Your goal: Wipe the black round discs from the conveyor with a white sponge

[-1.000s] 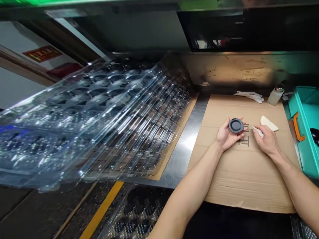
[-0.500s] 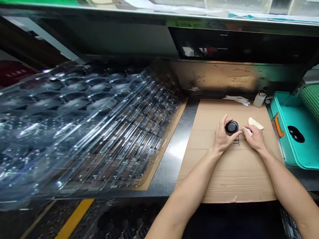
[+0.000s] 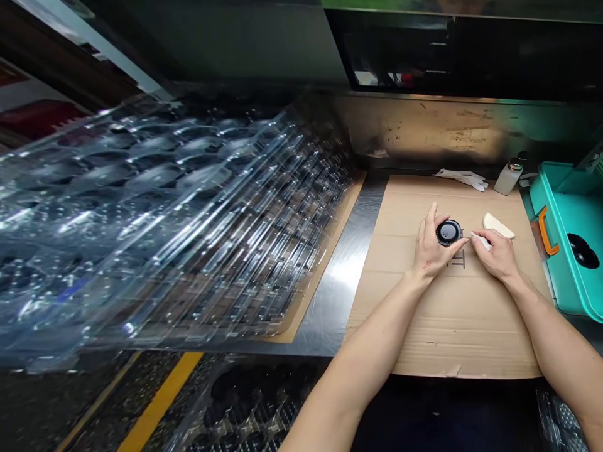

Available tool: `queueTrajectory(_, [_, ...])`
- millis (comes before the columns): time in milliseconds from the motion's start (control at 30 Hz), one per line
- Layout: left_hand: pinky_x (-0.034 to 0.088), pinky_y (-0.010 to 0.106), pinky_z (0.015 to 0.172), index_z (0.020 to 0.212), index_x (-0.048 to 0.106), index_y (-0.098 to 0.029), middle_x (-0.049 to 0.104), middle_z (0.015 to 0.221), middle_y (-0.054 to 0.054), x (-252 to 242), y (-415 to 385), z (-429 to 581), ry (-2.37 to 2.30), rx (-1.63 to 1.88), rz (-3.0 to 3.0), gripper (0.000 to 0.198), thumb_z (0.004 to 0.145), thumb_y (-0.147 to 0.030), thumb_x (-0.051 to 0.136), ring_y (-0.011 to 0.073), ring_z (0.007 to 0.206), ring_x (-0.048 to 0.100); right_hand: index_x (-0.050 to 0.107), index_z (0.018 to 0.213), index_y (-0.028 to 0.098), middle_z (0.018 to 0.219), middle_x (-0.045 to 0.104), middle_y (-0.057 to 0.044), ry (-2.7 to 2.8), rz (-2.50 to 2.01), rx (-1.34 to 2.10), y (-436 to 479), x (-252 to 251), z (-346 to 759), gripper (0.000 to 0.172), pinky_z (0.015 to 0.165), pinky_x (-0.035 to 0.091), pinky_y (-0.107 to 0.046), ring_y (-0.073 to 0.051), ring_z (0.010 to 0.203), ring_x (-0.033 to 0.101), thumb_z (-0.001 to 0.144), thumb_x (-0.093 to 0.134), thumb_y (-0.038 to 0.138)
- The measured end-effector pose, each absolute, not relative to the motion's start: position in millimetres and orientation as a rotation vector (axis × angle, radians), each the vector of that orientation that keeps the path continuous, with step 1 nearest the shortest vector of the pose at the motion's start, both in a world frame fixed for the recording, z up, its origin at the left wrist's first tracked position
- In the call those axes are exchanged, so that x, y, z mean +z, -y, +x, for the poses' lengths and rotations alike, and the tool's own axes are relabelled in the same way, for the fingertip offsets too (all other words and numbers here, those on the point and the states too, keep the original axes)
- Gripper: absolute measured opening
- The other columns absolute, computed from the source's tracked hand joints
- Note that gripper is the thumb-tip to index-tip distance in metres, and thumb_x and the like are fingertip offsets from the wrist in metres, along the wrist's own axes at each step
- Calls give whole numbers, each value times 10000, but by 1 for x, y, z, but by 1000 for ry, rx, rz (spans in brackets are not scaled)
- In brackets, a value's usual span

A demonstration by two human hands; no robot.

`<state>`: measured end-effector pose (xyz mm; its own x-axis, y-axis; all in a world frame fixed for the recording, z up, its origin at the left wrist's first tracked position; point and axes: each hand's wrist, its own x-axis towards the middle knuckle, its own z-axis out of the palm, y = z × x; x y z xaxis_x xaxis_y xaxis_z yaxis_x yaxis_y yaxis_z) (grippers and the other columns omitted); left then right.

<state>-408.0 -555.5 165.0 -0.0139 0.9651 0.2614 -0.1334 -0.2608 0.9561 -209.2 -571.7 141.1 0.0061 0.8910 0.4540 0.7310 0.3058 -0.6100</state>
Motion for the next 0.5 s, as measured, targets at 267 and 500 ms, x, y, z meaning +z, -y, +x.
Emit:
queueTrajectory(267, [315,381,1234,1455,553,-256,672,1335,106,161,552,-411,-976,1395,1266,957,601,-245,984,301,1411,497,764,1045,209,967,772,-69,1759,-1458,262,571,140,-208,276,829,542,-348,-216,861,702,968,604,419])
queueTrajectory(500, [405,338,1174,1411,545,-246,644,1398,109,147,538,-403,-880,1396,884,740,757,-249,891,224,1342,586,762,1028,209,989,790,-83,1684,-1483,256,577,139,-210,296,864,554,-366,-239,911,732,969,593,444])
